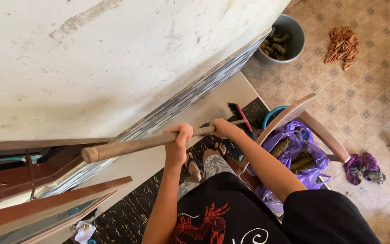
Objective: Sweeping the tiled floor around a motorcycle and other stored items using a long-handled broom.
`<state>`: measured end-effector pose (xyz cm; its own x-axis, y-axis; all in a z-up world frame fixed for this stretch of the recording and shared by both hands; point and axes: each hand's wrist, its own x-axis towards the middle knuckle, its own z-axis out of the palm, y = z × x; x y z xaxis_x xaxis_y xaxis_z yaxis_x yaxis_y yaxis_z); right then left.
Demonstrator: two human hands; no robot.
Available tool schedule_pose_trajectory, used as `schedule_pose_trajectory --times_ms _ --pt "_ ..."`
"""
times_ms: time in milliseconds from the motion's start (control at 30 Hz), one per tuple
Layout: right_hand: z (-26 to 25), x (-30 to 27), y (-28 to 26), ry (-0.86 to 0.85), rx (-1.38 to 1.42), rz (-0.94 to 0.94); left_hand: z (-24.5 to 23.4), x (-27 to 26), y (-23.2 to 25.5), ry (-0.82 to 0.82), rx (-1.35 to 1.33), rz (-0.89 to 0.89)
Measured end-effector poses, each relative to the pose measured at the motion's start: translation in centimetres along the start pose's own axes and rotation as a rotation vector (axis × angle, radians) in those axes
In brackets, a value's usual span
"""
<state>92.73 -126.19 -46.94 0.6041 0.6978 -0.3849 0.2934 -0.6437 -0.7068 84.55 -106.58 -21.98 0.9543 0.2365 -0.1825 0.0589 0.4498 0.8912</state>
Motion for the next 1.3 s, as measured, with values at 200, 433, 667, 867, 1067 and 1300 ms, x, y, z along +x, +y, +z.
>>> schedule_pose_trajectory --times_ms 200,433,667,867,1067,1300 --pt "-0.8 -0.2 -1.1 -0.030 0.026 0.088 -0.1 0.7 -0.2 -0.007 0.024 0.003" --pt "-0.4 -1.3 -0.4 0.084 0.091 0.000 0.0 0.3 -2.3 0.015 0.016 0.009" --pt "-1.4 -0.4 0.7 0.249 0.168 -0.070 -0.6 0.9 -3.5 -0.002 0.110 0.018" --pt "-2.3 1.8 9.9 0.351 0.061 -0.028 0.6 2.8 -9.8 -0.101 0.243 -0.085" --pt "-0.3 5.3 17.3 0.303 -0.018 0.022 0.6 2.7 -17.2 -0.212 0.296 -0.029" --pt "4.9 7.1 7.2 0.119 0.235 -0.196 -1.7 -0.9 -8.7 0.032 0.415 -0.160"
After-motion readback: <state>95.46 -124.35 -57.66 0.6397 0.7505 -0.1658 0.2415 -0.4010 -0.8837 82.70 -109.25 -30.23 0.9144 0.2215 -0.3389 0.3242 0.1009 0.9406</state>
